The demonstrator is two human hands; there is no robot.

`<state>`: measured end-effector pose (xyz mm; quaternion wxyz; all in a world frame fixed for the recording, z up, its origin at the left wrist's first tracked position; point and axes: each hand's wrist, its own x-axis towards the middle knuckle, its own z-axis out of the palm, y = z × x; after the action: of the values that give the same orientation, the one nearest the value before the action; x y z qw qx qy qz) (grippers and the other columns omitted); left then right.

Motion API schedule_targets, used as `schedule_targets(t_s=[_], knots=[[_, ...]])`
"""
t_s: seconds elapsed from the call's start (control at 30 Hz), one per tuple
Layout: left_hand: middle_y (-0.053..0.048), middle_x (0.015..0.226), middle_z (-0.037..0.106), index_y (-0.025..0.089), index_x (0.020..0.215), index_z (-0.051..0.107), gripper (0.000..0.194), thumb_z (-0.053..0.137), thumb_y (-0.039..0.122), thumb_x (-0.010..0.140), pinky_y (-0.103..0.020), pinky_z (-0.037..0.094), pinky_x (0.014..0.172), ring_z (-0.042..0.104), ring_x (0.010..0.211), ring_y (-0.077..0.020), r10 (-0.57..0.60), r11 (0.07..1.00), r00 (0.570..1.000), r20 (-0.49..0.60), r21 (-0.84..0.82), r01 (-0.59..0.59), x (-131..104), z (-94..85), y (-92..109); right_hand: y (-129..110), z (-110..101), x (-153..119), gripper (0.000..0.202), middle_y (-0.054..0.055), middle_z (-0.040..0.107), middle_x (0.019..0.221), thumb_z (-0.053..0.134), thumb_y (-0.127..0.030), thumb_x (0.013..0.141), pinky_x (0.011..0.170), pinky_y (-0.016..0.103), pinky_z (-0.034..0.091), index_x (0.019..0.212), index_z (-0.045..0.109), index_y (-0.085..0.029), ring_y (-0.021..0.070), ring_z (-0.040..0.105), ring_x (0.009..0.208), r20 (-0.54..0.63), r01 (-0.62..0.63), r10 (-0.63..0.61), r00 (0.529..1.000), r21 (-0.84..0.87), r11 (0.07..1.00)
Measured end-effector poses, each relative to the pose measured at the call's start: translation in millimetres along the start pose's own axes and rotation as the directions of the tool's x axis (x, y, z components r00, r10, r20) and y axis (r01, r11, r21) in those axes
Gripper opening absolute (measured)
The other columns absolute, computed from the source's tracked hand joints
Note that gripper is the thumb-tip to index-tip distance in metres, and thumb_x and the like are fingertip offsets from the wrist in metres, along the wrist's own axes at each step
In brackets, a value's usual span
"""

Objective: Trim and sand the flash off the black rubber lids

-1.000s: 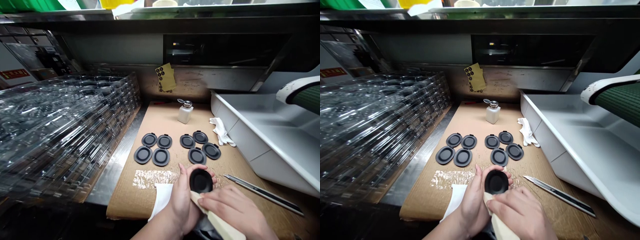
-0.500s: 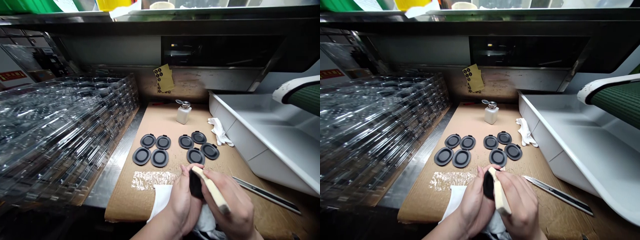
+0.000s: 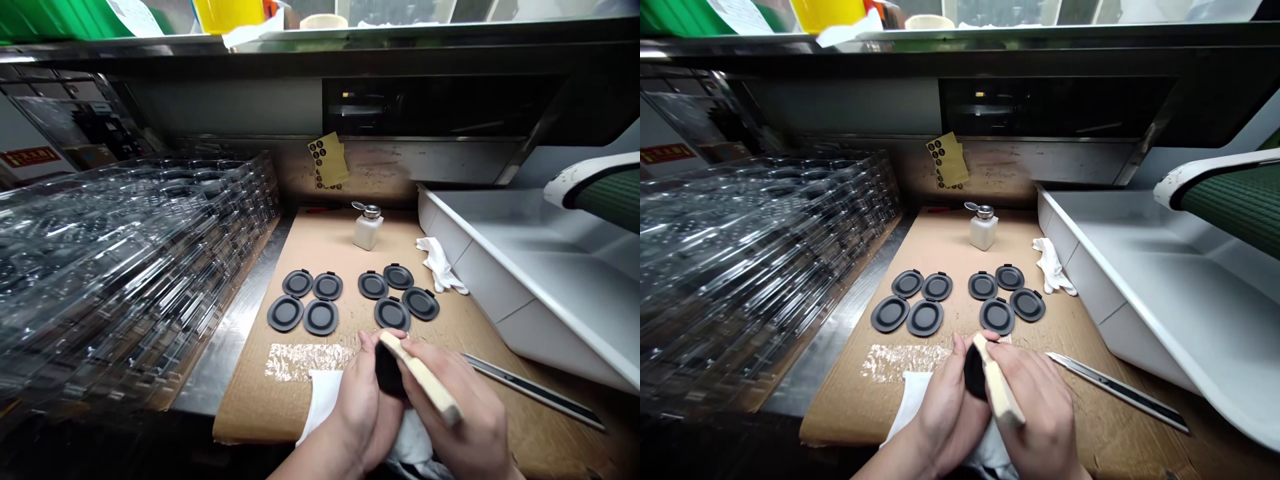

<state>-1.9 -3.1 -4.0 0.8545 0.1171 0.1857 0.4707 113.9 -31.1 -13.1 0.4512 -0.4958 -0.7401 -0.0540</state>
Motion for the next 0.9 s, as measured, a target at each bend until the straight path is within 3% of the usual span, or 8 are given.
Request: schedule_targets(t_s=[0.1,0.2,0.47,0.7,0.8,0.9], knots=[[-0.009,0.09,0.062,0.015,0.093,0.057,0.052,0.03,0.057,0.081,-0.037,0.037,0.083,0.056,0.089,-0.0217,-0.041,0.999,0.999,0.025,-0.026,0.042,0,-1.0,1,5,-13,2,0.028,0.004,0.062,0.099,0.053,-0.017,0.078,0.078,0.026,0.047,0.105,0.056,-0.019,0.0147,0.058,0.091,0.064,-0.031,0.029,0.998,0.036,0.999],[-0.01,0.089,0.061,0.014,0.092,0.057,0.053,0.028,0.058,0.081,-0.036,0.037,0.082,0.057,0.088,-0.0215,-0.047,0.998,0.998,0.042,-0.037,0.049,1,0.6,1,11,-22,6,0.022,0.003,0.063,0.096,0.05,-0.023,0.082,0.077,0.025,0.046,0.103,0.057,-0.019,0.014,0.057,0.092,0.162,0.092,-0.099,0.982,0.045,0.995],[-0.008,0.081,0.062,0.015,0.085,0.058,0.052,0.027,0.056,0.082,-0.033,0.036,0.083,0.057,0.085,-0.0191,-0.05,0.999,0.998,0.036,0.01,0.049,-1,4.0,3,5,-14,13,0.022,-0.002,0.063,0.084,0.05,-0.018,0.081,0.07,0.027,0.037,0.101,0.055,-0.023,0.0106,0.056,0.079,0.342,0.124,-0.175,0.923,0.166,0.978],[-0.006,0.081,0.061,0.015,0.087,0.057,0.049,0.026,0.053,0.084,-0.032,0.037,0.081,0.056,0.077,-0.0159,-0.067,0.998,0.997,0.024,-0.02,0.067,1,2.5,3,11,-18,17,0.021,0.002,0.063,0.092,0.047,-0.021,0.083,0.072,0.028,0.035,0.103,0.055,-0.02,0.0124,0.055,0.086,0.223,0.114,-0.138,0.965,0.12,0.986],[-0.008,0.082,0.062,0.015,0.085,0.057,0.051,0.026,0.055,0.083,-0.032,0.036,0.081,0.056,0.083,-0.0177,-0.056,0.998,0.998,0.025,0.011,0.056,1,2.5,3,6,-16,16,0.019,-0.001,0.063,0.086,0.048,-0.02,0.082,0.074,0.027,0.035,0.1,0.055,-0.023,0.0106,0.055,0.082,0.336,0.09,-0.14,0.932,0.16,0.983],[-0.008,0.082,0.062,0.014,0.086,0.058,0.053,0.026,0.056,0.082,-0.033,0.036,0.083,0.056,0.086,-0.0191,-0.041,0.998,0.999,0.008,0.044,0.04,1,2.2,3,5,-24,18,0.016,-0.004,0.062,0.078,0.05,-0.023,0.082,0.071,0.026,0.035,0.096,0.057,-0.027,0.0095,0.056,0.076,0.501,0.013,-0.093,0.861,0.162,0.987]])
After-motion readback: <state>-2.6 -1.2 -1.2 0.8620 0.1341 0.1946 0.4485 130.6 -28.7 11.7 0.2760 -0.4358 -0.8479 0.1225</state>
